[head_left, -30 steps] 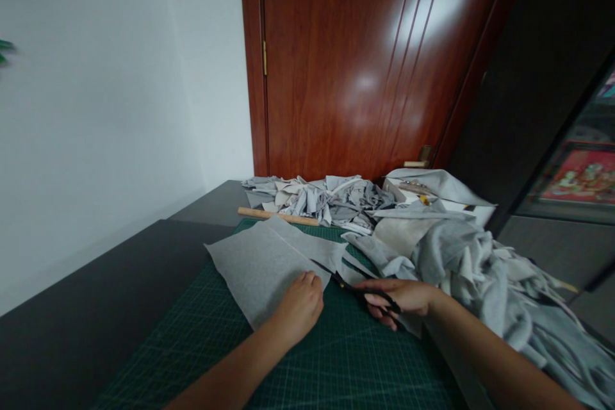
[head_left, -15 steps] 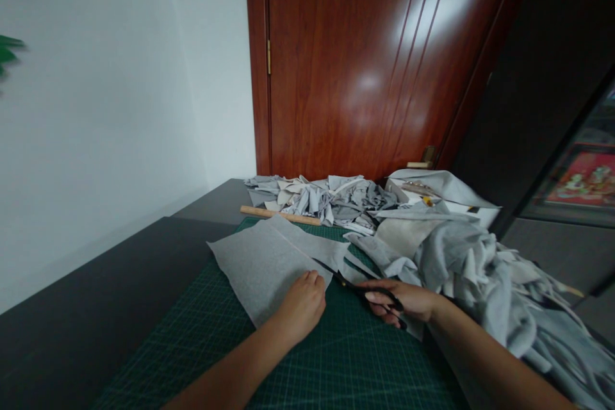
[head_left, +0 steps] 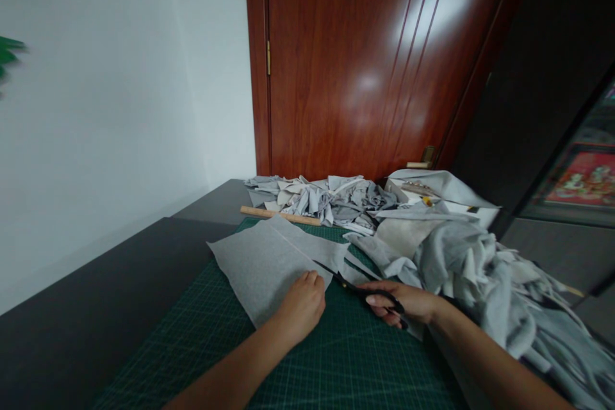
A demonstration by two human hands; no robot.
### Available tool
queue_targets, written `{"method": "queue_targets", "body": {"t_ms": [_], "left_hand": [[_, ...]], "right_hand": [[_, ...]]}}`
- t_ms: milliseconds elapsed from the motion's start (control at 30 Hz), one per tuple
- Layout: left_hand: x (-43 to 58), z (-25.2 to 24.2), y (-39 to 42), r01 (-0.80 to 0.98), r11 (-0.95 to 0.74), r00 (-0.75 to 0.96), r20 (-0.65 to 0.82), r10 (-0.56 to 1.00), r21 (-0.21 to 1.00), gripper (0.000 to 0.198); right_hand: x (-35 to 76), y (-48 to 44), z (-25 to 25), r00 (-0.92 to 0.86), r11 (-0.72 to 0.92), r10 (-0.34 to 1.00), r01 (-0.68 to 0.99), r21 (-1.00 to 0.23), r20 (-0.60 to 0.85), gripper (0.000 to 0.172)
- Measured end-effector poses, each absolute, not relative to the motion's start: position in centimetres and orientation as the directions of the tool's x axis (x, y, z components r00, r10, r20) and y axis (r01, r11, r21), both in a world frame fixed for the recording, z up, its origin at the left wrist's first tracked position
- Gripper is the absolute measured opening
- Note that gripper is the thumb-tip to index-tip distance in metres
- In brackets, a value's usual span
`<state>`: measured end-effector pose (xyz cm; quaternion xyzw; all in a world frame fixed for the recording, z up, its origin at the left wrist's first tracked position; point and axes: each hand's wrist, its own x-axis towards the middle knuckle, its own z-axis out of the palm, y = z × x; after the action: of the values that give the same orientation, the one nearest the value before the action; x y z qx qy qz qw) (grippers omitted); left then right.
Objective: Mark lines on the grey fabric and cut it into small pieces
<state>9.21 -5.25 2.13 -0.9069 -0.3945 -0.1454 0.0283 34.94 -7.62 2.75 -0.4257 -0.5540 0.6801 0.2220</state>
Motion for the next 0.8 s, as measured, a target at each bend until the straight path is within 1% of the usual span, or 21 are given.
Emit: {"method": "queue_targets", "body": {"t_ms": [267, 433, 533, 600, 700, 800], "left_hand": [[9.5, 1.9, -5.2, 0.761, -0.646, 0.61, 0.276, 0.743, 0.058, 0.017], [9.8, 2.0, -5.2, 0.774, -0.632, 0.608, 0.241, 0.756, 0.029, 0.018], [9.6, 2.1, -5.1, 0.767, -0.641, 0.618, 0.221, 0.754, 0.041, 0.019], [9.4, 2.1, -5.0, 0.766, -0.636, 0.609, 0.209, 0.765, 0.096, 0.017], [9.1, 1.9, -4.8, 0.74, -0.628, 0.592, 0.213, 0.778, 0.239, 0.013], [9.1, 1.5, -4.9, 0.688, -0.625, 0.578, 0.242, 0.779, 0.37, 0.013]], "right_hand": [[34.9, -7.8, 2.7, -0.525, -0.286, 0.781, 0.183, -0.941, -0.339, 0.076], [34.9, -7.8, 2.9, -0.536, -0.284, 0.776, 0.177, -0.942, -0.334, 0.074], [35.1, -7.7, 2.6, -0.549, -0.291, 0.759, 0.196, -0.936, -0.351, 0.077], [35.4, -7.6, 2.4, -0.573, -0.286, 0.737, 0.216, -0.934, -0.359, 0.08], [36.0, -7.7, 2.2, -0.606, -0.301, 0.699, 0.234, -0.925, -0.38, 0.085], [36.3, -8.3, 2.4, -0.606, -0.349, 0.681, 0.224, -0.91, -0.411, 0.088]]}}
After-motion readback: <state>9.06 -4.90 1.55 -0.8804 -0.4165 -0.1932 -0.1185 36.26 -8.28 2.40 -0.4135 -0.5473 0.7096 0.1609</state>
